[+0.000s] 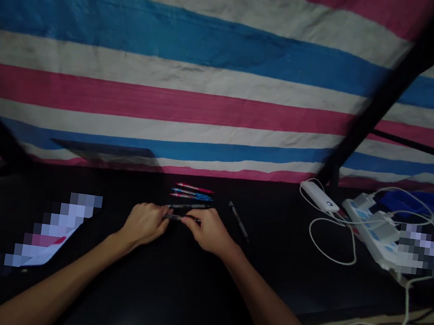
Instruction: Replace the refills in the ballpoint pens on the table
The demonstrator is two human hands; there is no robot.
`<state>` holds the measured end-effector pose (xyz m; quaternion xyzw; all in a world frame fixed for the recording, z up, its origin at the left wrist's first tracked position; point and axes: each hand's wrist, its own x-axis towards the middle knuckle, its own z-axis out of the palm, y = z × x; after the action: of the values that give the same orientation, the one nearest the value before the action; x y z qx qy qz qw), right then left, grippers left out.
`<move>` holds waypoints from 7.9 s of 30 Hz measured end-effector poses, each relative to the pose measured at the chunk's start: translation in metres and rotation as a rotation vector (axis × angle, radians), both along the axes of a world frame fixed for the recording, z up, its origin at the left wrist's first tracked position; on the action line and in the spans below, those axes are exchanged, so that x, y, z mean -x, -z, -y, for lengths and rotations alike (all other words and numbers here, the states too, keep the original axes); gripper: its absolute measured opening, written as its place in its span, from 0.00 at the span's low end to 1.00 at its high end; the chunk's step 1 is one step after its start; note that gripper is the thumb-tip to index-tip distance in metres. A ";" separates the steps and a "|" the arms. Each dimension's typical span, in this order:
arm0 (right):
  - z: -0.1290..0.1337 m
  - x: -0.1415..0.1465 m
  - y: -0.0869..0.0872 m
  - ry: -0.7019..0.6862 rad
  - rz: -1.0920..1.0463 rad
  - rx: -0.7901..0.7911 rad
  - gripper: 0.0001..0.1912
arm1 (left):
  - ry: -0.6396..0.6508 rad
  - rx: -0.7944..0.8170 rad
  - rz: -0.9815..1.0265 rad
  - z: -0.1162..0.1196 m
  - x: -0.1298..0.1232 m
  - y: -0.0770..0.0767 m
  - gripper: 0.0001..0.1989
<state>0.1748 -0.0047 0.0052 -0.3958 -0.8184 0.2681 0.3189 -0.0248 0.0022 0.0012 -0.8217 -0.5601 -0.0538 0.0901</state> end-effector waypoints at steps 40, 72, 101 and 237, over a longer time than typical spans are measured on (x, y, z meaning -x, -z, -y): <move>-0.017 -0.019 -0.004 0.121 -0.423 0.412 0.19 | 0.134 0.066 1.090 -0.007 0.007 -0.003 0.12; -0.016 -0.016 -0.007 0.166 -0.723 0.599 0.17 | 0.095 0.284 1.560 -0.009 0.000 0.000 0.10; -0.014 -0.015 -0.006 0.056 -0.728 0.399 0.12 | 0.048 0.337 1.515 -0.007 -0.002 0.000 0.17; -0.030 -0.030 0.007 0.026 -0.763 0.905 0.17 | 0.422 -0.260 0.976 0.008 -0.016 -0.003 0.05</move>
<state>0.2050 0.0254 -0.0013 -0.3780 -0.4452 0.7101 0.3932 -0.0084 -0.0054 0.0044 -0.7779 -0.3488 -0.5145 -0.0922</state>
